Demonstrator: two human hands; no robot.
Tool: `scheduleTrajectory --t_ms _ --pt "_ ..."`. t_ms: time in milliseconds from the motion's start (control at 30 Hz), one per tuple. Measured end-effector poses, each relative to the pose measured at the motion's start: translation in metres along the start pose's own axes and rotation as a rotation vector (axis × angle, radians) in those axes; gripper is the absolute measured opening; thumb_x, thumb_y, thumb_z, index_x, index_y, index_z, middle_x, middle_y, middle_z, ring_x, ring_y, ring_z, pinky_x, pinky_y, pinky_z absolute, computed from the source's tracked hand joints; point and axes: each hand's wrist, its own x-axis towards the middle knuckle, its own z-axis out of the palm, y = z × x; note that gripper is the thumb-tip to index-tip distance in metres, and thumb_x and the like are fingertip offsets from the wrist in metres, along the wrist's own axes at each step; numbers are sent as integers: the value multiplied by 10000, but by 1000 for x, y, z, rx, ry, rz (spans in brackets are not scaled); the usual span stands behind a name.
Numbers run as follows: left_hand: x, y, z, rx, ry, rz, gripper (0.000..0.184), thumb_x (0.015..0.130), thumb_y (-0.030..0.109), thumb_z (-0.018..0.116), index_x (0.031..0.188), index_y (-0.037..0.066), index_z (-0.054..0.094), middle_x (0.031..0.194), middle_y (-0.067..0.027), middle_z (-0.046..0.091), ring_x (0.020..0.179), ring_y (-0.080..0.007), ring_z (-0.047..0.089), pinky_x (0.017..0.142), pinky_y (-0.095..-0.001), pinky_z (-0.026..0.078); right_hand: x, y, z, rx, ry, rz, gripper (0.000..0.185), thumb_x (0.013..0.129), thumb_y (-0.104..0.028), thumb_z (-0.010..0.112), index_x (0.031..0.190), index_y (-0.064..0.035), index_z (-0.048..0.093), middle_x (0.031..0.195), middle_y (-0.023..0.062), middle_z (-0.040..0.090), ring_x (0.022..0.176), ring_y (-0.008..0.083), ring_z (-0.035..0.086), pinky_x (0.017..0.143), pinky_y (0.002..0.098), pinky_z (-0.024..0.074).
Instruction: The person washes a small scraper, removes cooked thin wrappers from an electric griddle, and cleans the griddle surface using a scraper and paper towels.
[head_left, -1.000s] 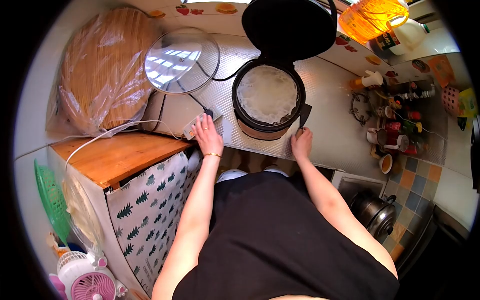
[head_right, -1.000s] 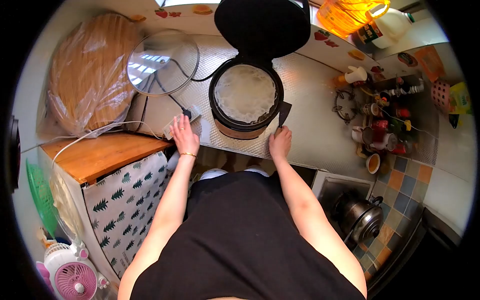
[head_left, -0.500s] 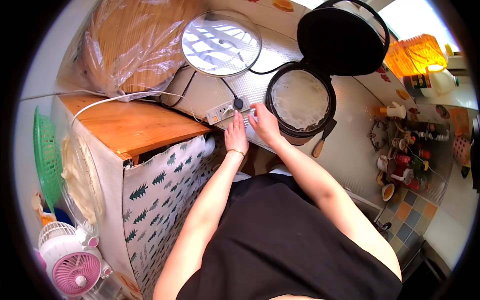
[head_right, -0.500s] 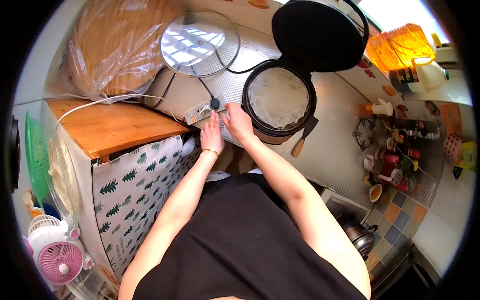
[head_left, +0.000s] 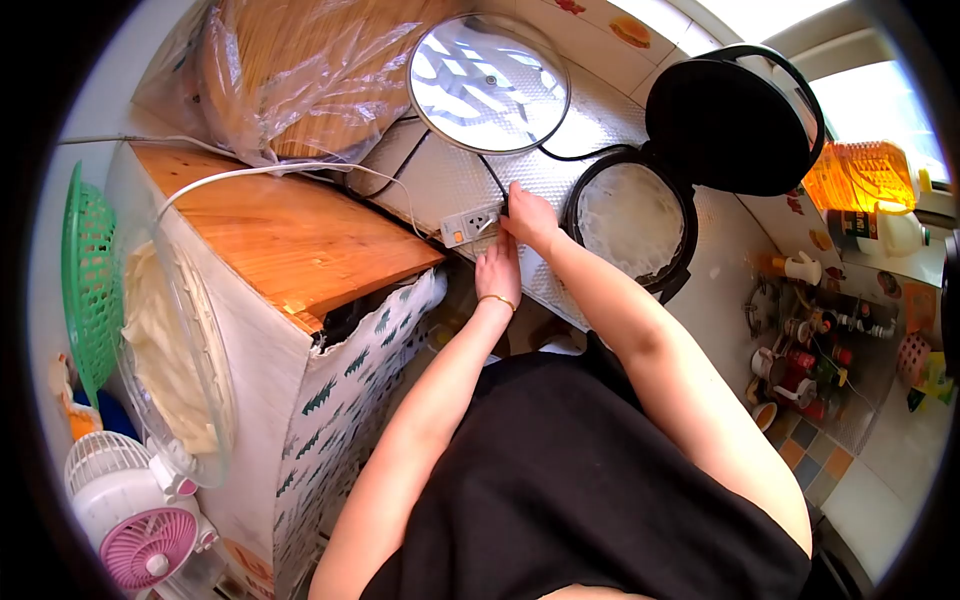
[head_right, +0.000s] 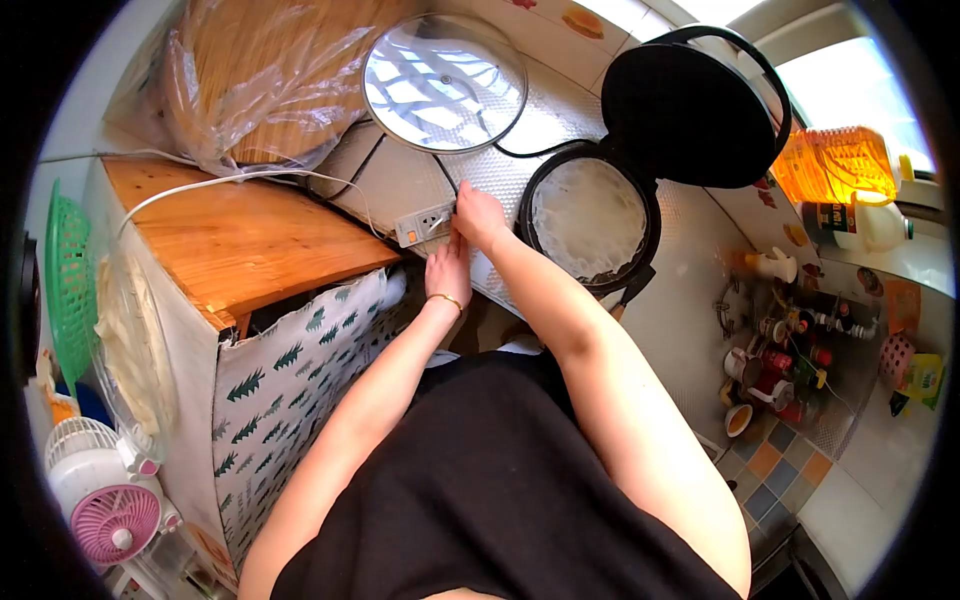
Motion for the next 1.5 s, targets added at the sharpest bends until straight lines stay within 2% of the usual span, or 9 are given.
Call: scheduleTrajectory --t_ms 167,667,867,1100,1200,1300,1333,1367,1500 --pt "0 0 -1 21 -18 -1 539 832 46 472 1369 12 434 1427 -78 432 1000 -198 528 819 -316 439 7 -4 -6 0 -40 -5 384 695 -125 672 988 35 482 848 248 661 828 406 657 734 455 534" --pt "8 13 3 222 -128 -44 552 895 107 429 1427 -8 334 1478 -90 372 1044 -177 521 837 -308 408 3 -29 -43 22 26 -126 485 664 -228 744 961 45 474 833 244 648 812 409 644 734 465 522" --pt "4 6 3 61 -102 -42 566 912 111 403 1454 15 272 1532 -91 273 1147 -191 482 865 -325 409 -7 -36 -65 136 40 -76 496 687 -313 724 951 51 515 832 243 645 810 398 639 737 452 515" --pt "-44 8 -6 -349 -104 97 538 796 37 485 1323 -26 397 1450 -220 320 1191 -358 432 1018 -432 366 -37 -40 -44 504 84 55 455 747 -320 733 976 31 555 841 227 656 813 377 649 736 424 514" --pt "-45 9 8 -459 -163 110 466 842 114 479 1292 -4 451 1385 -240 408 1236 -377 419 1053 -442 339 -35 -50 -4 576 41 0 432 795 -258 697 1085 21 541 813 190 669 807 357 657 742 417 513" --pt "-29 15 -11 -626 -195 32 619 863 251 515 1402 -7 353 1433 -236 362 1330 -378 321 1089 -432 294 -50 -64 0 554 -52 -149 364 834 -185 633 1139 -10 541 827 159 676 816 350 649 759 416 506" --pt "-24 9 33 -475 -51 101 654 898 343 480 1454 47 303 1474 -221 314 1379 -350 275 1107 -438 268 -61 -68 -7 545 -5 -210 322 839 -151 607 1133 -33 550 832 147 673 821 351 643 770 423 500" --pt "-23 5 57 -219 59 143 591 911 293 459 1448 85 323 1478 -215 304 1356 -353 312 1108 -442 271 -74 -68 -14 568 10 -224 268 829 -131 605 1083 -52 578 831 140 671 814 345 643 757 419 499" --pt "0 -11 72 -509 33 146 574 907 280 460 1439 102 338 1469 -212 307 1340 -349 331 1105 -446 276 -125 -38 -23 659 136 -229 164 823 -101 588 980 -57 594 783 122 646 740 303 638 676 386 492"
